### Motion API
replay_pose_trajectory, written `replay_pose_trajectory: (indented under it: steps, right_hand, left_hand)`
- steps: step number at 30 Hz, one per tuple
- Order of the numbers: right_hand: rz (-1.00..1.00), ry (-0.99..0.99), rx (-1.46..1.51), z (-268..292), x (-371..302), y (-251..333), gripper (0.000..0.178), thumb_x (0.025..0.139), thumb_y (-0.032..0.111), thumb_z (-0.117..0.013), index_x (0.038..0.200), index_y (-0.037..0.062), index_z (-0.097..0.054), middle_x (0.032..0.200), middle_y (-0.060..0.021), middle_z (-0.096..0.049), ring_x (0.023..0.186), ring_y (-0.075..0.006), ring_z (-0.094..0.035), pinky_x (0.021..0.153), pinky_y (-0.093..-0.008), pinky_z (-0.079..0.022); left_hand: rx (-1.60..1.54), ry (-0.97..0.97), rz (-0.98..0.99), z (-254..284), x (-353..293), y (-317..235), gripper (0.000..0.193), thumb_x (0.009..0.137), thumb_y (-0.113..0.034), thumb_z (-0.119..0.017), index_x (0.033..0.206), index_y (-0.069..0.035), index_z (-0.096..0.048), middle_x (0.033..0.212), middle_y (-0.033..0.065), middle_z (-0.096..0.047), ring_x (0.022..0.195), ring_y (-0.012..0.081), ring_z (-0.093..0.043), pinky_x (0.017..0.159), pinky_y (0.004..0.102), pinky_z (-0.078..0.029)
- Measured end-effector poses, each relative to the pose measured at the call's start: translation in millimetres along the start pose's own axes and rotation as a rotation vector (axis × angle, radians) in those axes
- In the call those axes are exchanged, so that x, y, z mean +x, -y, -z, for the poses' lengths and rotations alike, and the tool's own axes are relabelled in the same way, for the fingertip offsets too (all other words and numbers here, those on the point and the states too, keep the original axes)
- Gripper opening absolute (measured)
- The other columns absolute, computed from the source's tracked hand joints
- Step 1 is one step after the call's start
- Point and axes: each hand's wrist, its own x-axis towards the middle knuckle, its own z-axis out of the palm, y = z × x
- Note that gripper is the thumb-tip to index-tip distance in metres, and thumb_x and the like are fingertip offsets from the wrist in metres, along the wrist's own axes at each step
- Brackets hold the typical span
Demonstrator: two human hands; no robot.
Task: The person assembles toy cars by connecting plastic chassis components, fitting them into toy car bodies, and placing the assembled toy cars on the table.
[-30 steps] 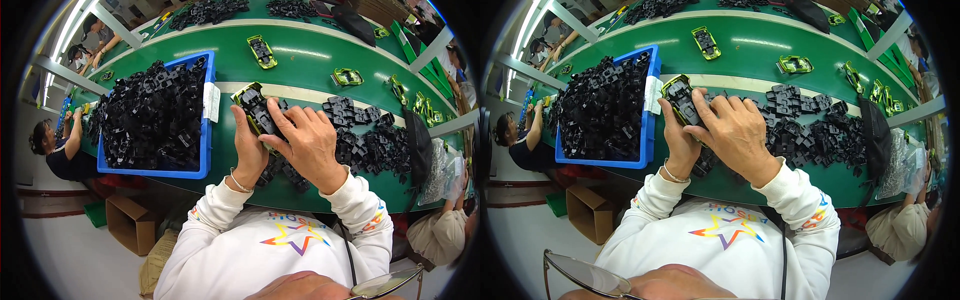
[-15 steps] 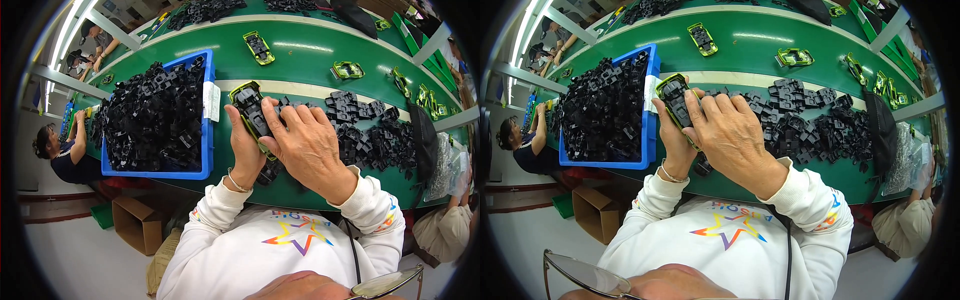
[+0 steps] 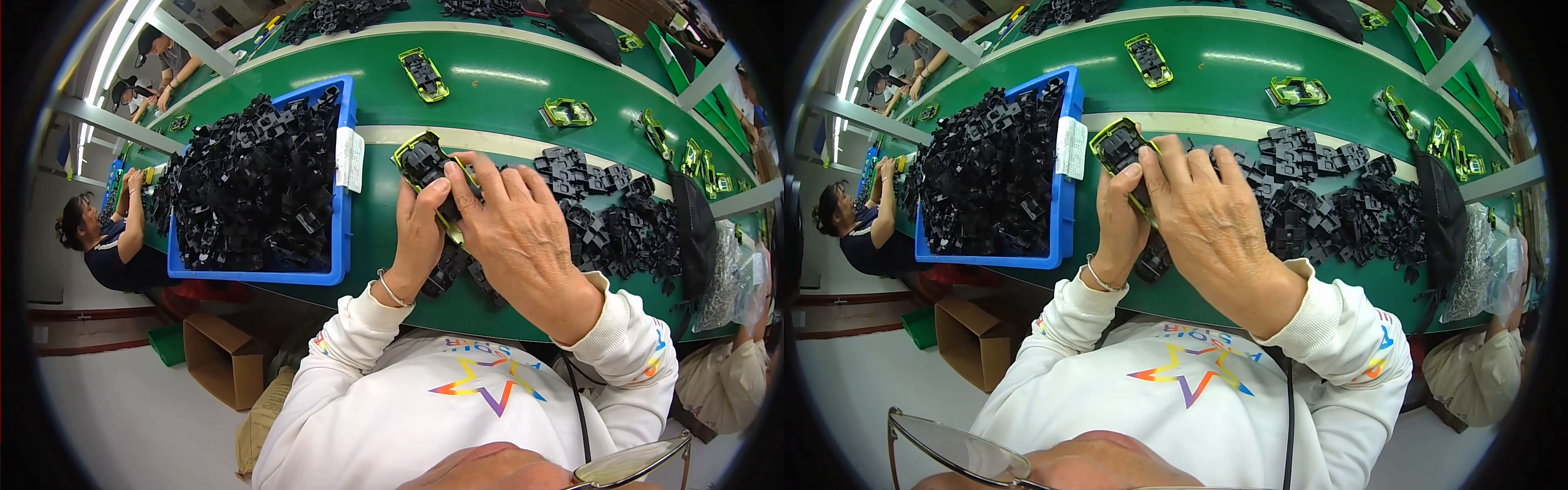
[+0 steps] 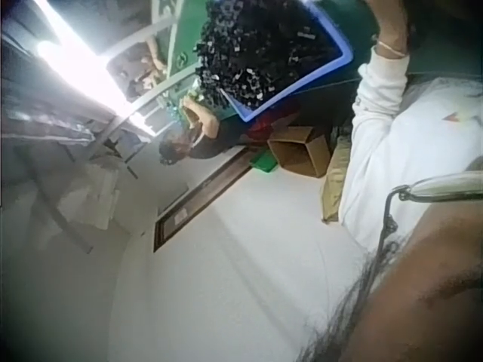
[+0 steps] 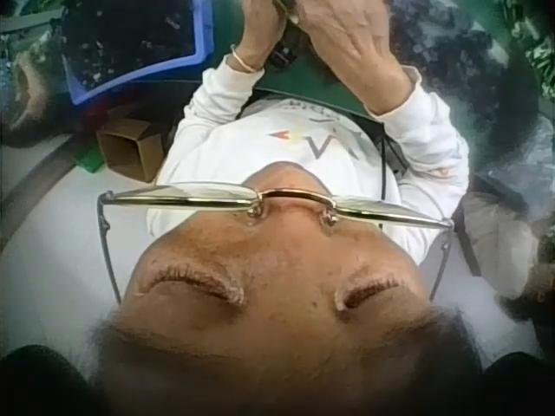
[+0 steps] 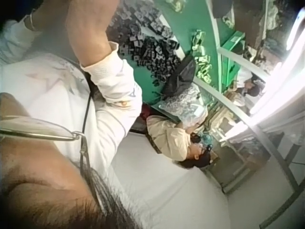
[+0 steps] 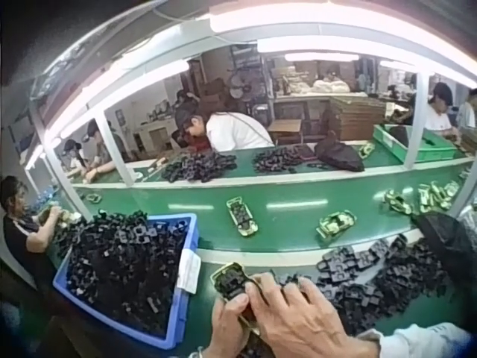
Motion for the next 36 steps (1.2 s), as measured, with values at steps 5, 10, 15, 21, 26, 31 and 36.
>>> replay_pose_trajectory:
  steps: [5, 10, 15, 21, 26, 31, 36]
  right_hand:
    - [-0.042, -0.090, 0.184, -1.5, -2.0, -5.4, 0.048, 0.081, 0.009, -0.068, 0.128, 0.0049, -0.059, 0.144, -0.0143, -0.044, 0.115, -0.0281, -0.056, 0.097, -0.0405, -0.046]
    - [-0.247, -0.116, 1.146, -6.3, 8.3, -44.7, 0.034, 0.090, 0.012, -0.065, 0.122, 0.0000, -0.062, 0.128, -0.0152, -0.056, 0.105, -0.0237, -0.062, 0.083, -0.0347, -0.053]
    - [-0.633, 0.265, 1.469, -1.2, 37.6, -51.9, 0.037, 0.088, 0.028, -0.073, 0.113, -0.0001, -0.067, 0.102, -0.0110, -0.066, 0.083, -0.0162, -0.064, 0.058, -0.0273, -0.052]
    - [-0.614, 0.293, 1.665, -32.8, 37.2, -55.3, 0.031, 0.088, 0.027, -0.072, 0.098, -0.0016, -0.070, 0.081, -0.0073, -0.067, 0.062, -0.0113, -0.058, 0.045, -0.0266, -0.043]
    - [-0.705, 0.386, 1.677, -31.5, 33.0, -60.1, 0.027, 0.088, 0.029, -0.073, 0.099, 0.0051, -0.071, 0.082, 0.0021, -0.066, 0.070, -0.0052, -0.055, 0.064, -0.0209, -0.040]
    - [-0.755, 0.434, 1.669, -22.0, 30.0, -49.6, 0.037, 0.092, 0.034, -0.068, 0.114, 0.0041, -0.067, 0.095, -0.0007, -0.066, 0.080, -0.0070, -0.056, 0.069, -0.0223, -0.042]
    - [-0.546, 0.241, 1.669, -34.1, 7.4, -52.6, 0.059, 0.096, 0.037, -0.063, 0.138, -0.0019, -0.049, 0.121, -0.0083, -0.061, 0.101, -0.0097, -0.057, 0.078, -0.0251, -0.047]
  left_hand:
    - [0.014, -0.100, 0.077, 7.3, -4.4, 9.6, 0.044, 0.092, -0.011, -0.049, 0.133, -0.004, -0.039, 0.124, 0.0128, -0.056, 0.107, 0.0188, -0.061, 0.092, 0.0328, -0.053]
    - [-0.002, 0.067, 0.068, -2.1, -2.7, -7.9, 0.057, 0.092, -0.011, -0.048, 0.145, -0.006, -0.028, 0.128, 0.0147, -0.054, 0.107, 0.0219, -0.063, 0.089, 0.0359, -0.056]
    - [0.128, 0.132, 0.141, -4.7, -9.1, -3.6, 0.055, 0.090, -0.016, -0.050, 0.140, -0.003, -0.032, 0.121, 0.0198, -0.057, 0.097, 0.0322, -0.069, 0.084, 0.0422, -0.060]
    - [0.207, 0.215, 0.205, 9.8, -6.7, 4.0, 0.069, 0.094, -0.017, -0.053, 0.148, -0.003, -0.013, 0.125, 0.0165, -0.054, 0.100, 0.0261, -0.066, 0.086, 0.0369, -0.057]
    - [0.272, 0.349, 0.275, 10.5, -0.6, -1.6, 0.076, 0.098, -0.016, -0.052, 0.155, -0.003, -0.004, 0.131, 0.0120, -0.050, 0.114, 0.0172, -0.057, 0.097, 0.0308, -0.049]
    - [0.117, 0.133, 0.246, 7.4, 1.2, 6.0, 0.057, 0.095, -0.014, -0.054, 0.146, -0.005, -0.029, 0.125, 0.0073, -0.051, 0.112, 0.0149, -0.055, 0.098, 0.0294, -0.047]
    - [0.075, 0.009, 0.044, -4.2, 22.6, 1.5, 0.050, 0.090, -0.014, -0.051, 0.137, -0.002, -0.037, 0.134, 0.0214, -0.054, 0.127, 0.0293, -0.053, 0.101, 0.0386, -0.049]
